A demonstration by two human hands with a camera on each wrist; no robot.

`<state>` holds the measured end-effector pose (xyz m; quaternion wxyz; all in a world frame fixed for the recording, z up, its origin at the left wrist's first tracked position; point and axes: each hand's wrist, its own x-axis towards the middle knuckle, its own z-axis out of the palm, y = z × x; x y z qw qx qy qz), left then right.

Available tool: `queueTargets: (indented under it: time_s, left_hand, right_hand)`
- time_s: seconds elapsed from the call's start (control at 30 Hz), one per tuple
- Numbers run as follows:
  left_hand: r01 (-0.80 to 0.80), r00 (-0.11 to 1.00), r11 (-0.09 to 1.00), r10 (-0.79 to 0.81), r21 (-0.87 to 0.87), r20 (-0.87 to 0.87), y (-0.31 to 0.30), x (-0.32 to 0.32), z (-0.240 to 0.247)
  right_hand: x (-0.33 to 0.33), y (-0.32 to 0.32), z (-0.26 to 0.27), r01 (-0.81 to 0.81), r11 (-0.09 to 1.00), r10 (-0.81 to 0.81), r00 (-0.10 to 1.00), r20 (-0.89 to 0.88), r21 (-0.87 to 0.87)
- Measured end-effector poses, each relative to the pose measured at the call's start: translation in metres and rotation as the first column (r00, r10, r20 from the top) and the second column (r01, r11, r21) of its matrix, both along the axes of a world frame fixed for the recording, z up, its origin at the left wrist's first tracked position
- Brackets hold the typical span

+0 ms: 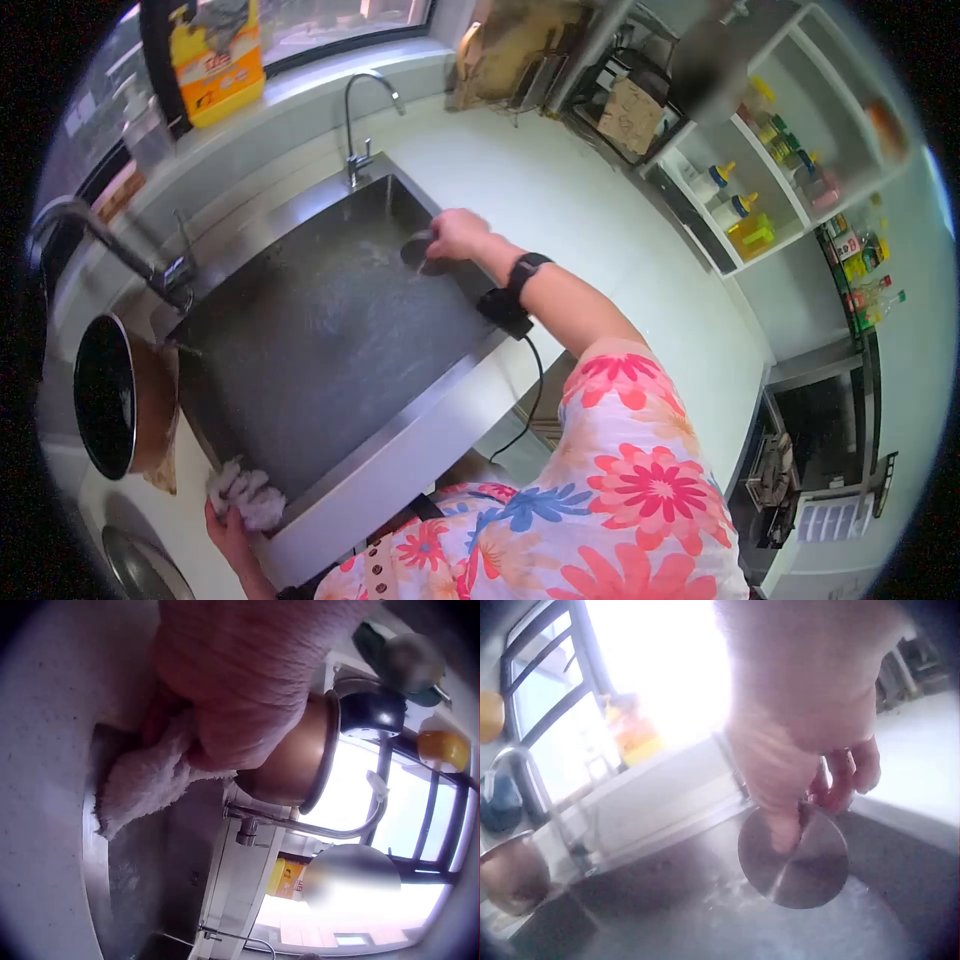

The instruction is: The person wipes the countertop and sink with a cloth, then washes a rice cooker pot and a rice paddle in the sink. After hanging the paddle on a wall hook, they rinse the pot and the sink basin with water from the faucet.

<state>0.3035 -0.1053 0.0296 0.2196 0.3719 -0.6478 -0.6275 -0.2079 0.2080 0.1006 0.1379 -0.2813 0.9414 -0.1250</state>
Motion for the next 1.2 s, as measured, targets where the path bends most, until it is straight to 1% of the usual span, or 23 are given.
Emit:
queueTargets:
  time_s: [0.03, 0.07, 0.1, 0.17, 0.2, 0.23, 0.27, 0.33, 0.37, 0.43, 0.5, 0.57, 0.63, 0.7, 0.77, 0.83, 0.87, 1.0, 1.07, 1.1, 1.13, 1.17, 1.2]
  left_hand:
    - [-0.054, 0.998, 0.995, 0.057, 0.083, -0.031, 0.004, -0.003, 0.001]
    - [-0.054, 0.998, 0.997, 0.056, 0.061, -0.042, 0.007, -0.008, 0.003]
    - [-0.044, 0.998, 0.997, 0.047, 0.057, -0.044, 0.012, -0.013, 0.006]
    - [-0.077, 0.993, 0.984, 0.091, 0.160, -0.079, 0.019, -0.029, 0.016]
    - [-0.067, 0.994, 0.986, 0.080, 0.153, -0.078, 0.023, -0.040, 0.031]
    - [-0.009, 1.000, 0.990, 0.007, 0.142, 0.014, 0.030, -0.050, 0.049]
    - [0.048, 0.992, 0.989, -0.063, 0.139, 0.105, 0.037, -0.062, 0.059]
    - [0.041, 0.985, 0.993, -0.058, 0.110, 0.160, 0.044, -0.073, 0.061]
    - [0.033, 0.977, 0.996, -0.049, 0.077, 0.210, 0.047, -0.078, 0.062]
    - [0.019, 0.952, 1.000, -0.020, 0.005, 0.304, 0.053, -0.087, 0.064]
    - [0.005, 0.918, 0.997, 0.023, -0.071, 0.397, 0.057, -0.093, 0.065]
    - [-0.010, 0.870, 0.989, 0.082, -0.150, 0.486, 0.060, -0.097, 0.066]
    - [-0.015, 0.813, 0.974, 0.143, -0.226, 0.565, 0.061, -0.099, 0.067]
    - [-0.012, 0.780, 0.965, 0.173, -0.262, 0.602, 0.062, -0.098, 0.066]
    - [0.037, 0.826, 0.979, 0.083, -0.201, 0.558, 0.063, -0.096, 0.058]
    - [0.015, 0.817, 0.990, 0.068, -0.140, 0.573, 0.058, -0.094, 0.047]
    - [-0.007, 0.807, 0.997, 0.053, -0.079, 0.588, 0.056, -0.093, 0.042]
    - [0.016, 0.739, 0.998, 0.027, -0.057, 0.673, 0.049, -0.092, 0.034]
    - [0.035, 0.857, 0.999, -0.026, -0.009, 0.514, 0.028, -0.098, 0.010]
    - [0.045, 0.903, 0.999, -0.046, 0.012, 0.427, 0.017, -0.100, -0.004]
    - [0.051, 0.938, 0.998, -0.058, 0.031, 0.341, 0.008, -0.096, -0.015]
    - [0.043, 0.965, 0.998, -0.053, 0.046, 0.258, 0.005, -0.084, -0.021]
    - [0.014, 0.983, 0.998, -0.024, 0.055, 0.183, 0.010, -0.054, -0.019]
  right_hand:
    - [-0.023, 0.025, 0.000, 0.085, 0.987, -0.080, 0.996, 0.041, -0.133]
    - [-0.037, 0.046, 0.012, 0.281, 0.945, -0.261, 0.957, 0.126, -0.170]
    - [-0.052, 0.068, 0.024, 0.468, 0.863, -0.427, 0.877, 0.219, -0.189]
    - [-0.103, 0.124, 0.015, 0.651, 0.719, -0.589, 0.757, 0.283, -0.244]
    - [-0.123, 0.152, 0.017, 0.727, 0.623, -0.620, 0.684, 0.385, -0.288]
    - [-0.140, 0.177, 0.019, 0.795, 0.518, -0.633, 0.604, 0.484, -0.314]
    - [-0.157, 0.198, 0.019, 0.801, 0.512, -0.637, 0.597, 0.487, -0.311]
    - [-0.189, 0.230, 0.017, 0.877, 0.317, -0.634, 0.480, 0.607, -0.362]
    - [-0.202, 0.236, 0.017, 0.879, 0.312, -0.634, 0.475, 0.610, -0.360]
    - [-0.229, 0.244, 0.018, 0.879, 0.102, -0.516, 0.447, 0.730, -0.466]
    - [-0.262, 0.255, 0.010, 0.869, 0.068, -0.452, 0.464, 0.761, -0.490]
    - [-0.293, 0.264, 0.000, 0.832, -0.149, -0.229, 0.496, 0.838, -0.534]
    - [-0.318, 0.283, -0.008, 0.829, -0.186, -0.219, 0.489, 0.844, -0.528]
    - [-0.333, 0.308, -0.014, 0.764, -0.400, -0.062, 0.529, 0.846, -0.507]
    - [-0.333, 0.325, -0.016, 0.717, -0.437, -0.094, 0.564, 0.820, -0.543]
    - [-0.334, 0.334, -0.016, 0.645, -0.548, -0.162, 0.543, 0.824, -0.533]
    - [-0.332, 0.337, -0.016, 0.634, -0.526, -0.177, 0.570, 0.802, -0.567]
    - [-0.331, 0.339, -0.016, 0.676, -0.468, -0.181, 0.558, 0.810, -0.570]
    - [-0.320, 0.339, -0.015, 0.810, -0.166, -0.298, 0.502, 0.812, -0.562]
    - [-0.312, 0.336, -0.009, 0.810, -0.162, -0.294, 0.505, 0.811, -0.563]
    - [-0.303, 0.328, 0.000, 0.838, -0.085, -0.317, 0.490, 0.812, -0.539]
    - [-0.298, 0.317, -0.001, 0.864, 0.004, -0.333, 0.476, 0.814, -0.504]
    - [-0.298, 0.321, -0.008, 0.823, 0.145, -0.253, 0.567, 0.784, -0.549]
